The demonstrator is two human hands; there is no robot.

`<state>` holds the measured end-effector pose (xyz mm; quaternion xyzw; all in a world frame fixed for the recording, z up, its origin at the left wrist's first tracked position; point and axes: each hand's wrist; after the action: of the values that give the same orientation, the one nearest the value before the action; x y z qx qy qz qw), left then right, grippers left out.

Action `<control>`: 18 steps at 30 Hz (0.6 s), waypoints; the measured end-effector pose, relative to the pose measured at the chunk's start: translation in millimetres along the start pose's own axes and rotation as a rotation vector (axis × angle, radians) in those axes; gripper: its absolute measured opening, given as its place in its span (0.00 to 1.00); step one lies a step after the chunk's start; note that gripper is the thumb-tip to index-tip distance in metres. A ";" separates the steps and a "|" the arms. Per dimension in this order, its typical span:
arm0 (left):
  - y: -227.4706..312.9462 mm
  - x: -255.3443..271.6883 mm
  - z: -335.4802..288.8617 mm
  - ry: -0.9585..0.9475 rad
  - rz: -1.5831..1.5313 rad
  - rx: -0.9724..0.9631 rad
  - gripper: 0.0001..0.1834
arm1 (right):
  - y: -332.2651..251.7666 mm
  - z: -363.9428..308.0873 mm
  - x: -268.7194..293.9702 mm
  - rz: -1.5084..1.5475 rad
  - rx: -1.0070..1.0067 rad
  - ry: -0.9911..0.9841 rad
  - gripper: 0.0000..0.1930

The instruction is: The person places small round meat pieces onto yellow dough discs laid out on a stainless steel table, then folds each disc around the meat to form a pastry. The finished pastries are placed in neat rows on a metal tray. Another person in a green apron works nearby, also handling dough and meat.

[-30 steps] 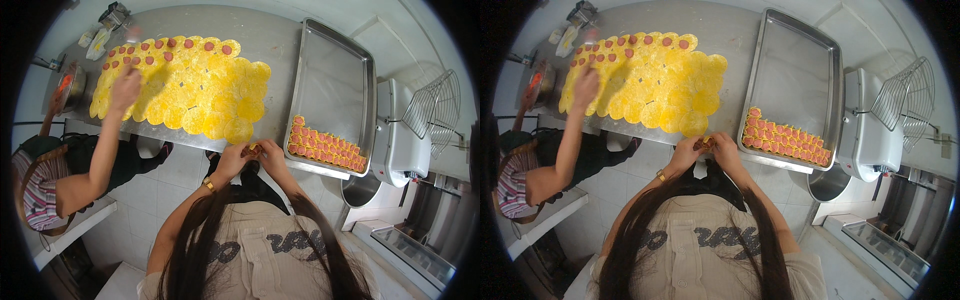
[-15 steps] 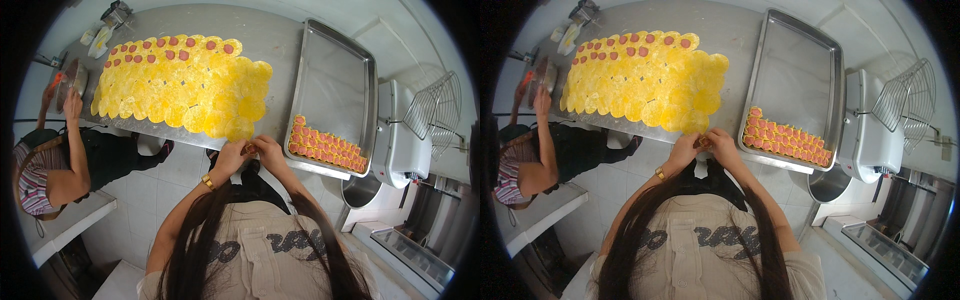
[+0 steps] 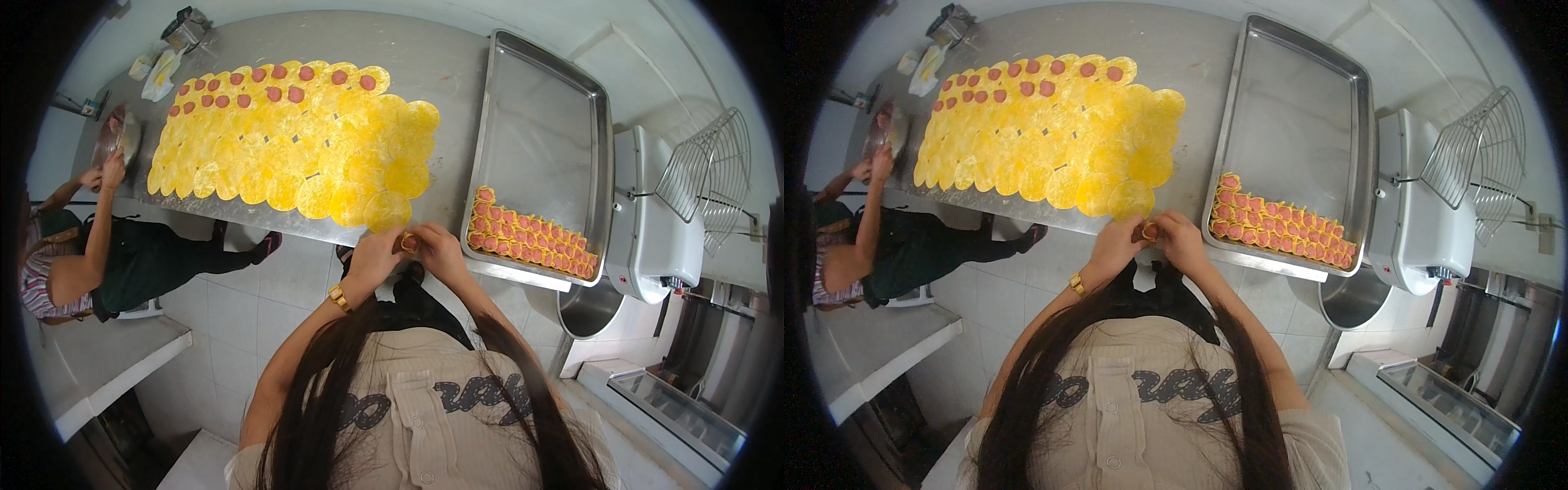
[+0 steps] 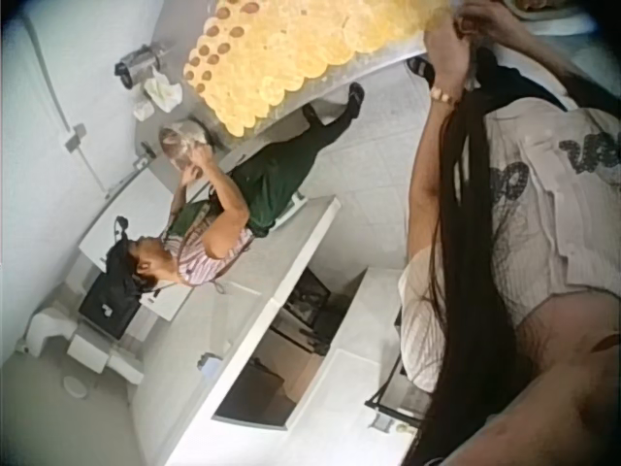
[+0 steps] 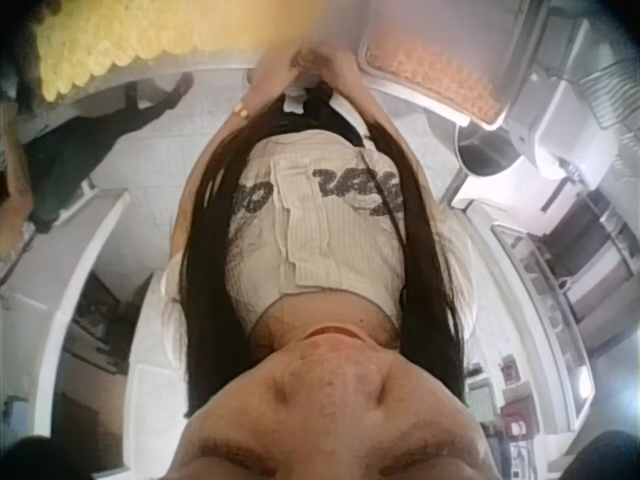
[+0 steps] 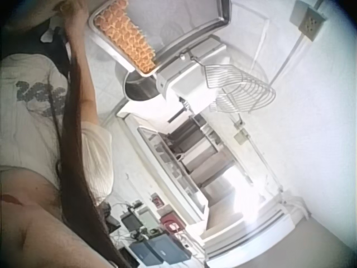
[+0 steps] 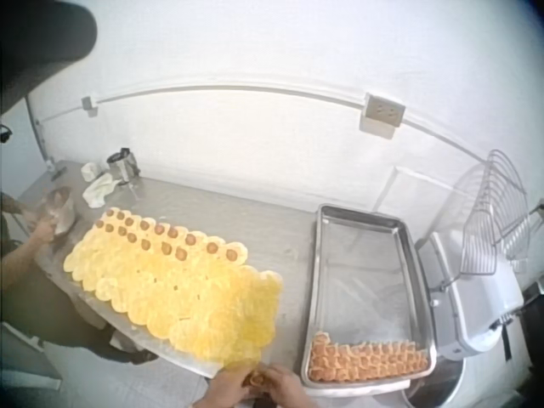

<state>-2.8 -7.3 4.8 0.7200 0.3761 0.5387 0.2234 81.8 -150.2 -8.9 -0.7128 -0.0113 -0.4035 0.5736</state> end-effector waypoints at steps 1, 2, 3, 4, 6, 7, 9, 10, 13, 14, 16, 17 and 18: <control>-2.7 0.0 -0.9 0.055 0.013 -0.045 0.15 | 0.0 -2.2 1.5 0.028 -0.047 -0.003 0.15; -5.9 0.2 -1.7 0.116 0.018 -0.091 0.16 | -0.4 -5.0 2.9 0.066 -0.086 0.002 0.15; -9.0 0.1 -2.1 0.176 0.022 -0.138 0.16 | -0.7 -6.8 3.2 0.104 -0.125 0.007 0.15; -11.6 0.2 -0.8 0.147 -0.025 -0.156 0.17 | -1.1 -7.4 2.5 0.109 -0.133 0.007 0.16; -14.7 1.5 4.4 0.054 -0.146 -0.163 0.18 | -1.3 -7.5 0.2 0.134 -0.163 0.003 0.16; -14.0 1.5 5.1 0.055 -0.119 -0.184 0.17 | -1.0 -6.8 -0.9 0.100 -0.155 0.011 0.15; -9.9 2.1 5.5 -0.023 -0.124 -0.144 0.16 | -0.3 -4.0 -3.2 0.085 -0.174 0.013 0.15; -7.0 2.2 5.3 -0.023 -0.113 -0.103 0.16 | 0.0 -2.7 -4.2 0.060 -0.126 0.031 0.14; 1.3 0.6 6.7 -0.049 -0.071 0.003 0.15 | 1.6 1.1 -3.7 0.025 -0.046 0.061 0.15; 2.3 0.6 7.5 -0.043 -0.030 0.010 0.15 | 1.9 1.3 -3.0 0.012 -0.037 0.051 0.16; 0.9 1.4 8.0 -0.032 0.002 0.000 0.16 | 1.4 0.2 -2.3 -0.007 -0.060 0.063 0.17; -1.2 2.3 7.1 -0.027 -0.008 -0.017 0.16 | 0.4 -2.0 -2.6 -0.014 -0.092 0.085 0.17; -3.4 3.4 6.6 -0.028 -0.028 -0.029 0.16 | -0.5 -4.0 -2.9 -0.021 -0.124 0.107 0.17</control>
<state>3.0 -2.0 2.3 0.7190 0.3749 0.5308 0.2466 77.4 -152.1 -10.1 -0.7243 0.0368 -0.4470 0.5237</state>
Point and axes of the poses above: each hand's wrist, its own z-axis towards the middle knuckle, its own x-axis out of the back of the hand, y = z × x, and after that the axes turned 11 degrees about -y, right-handed
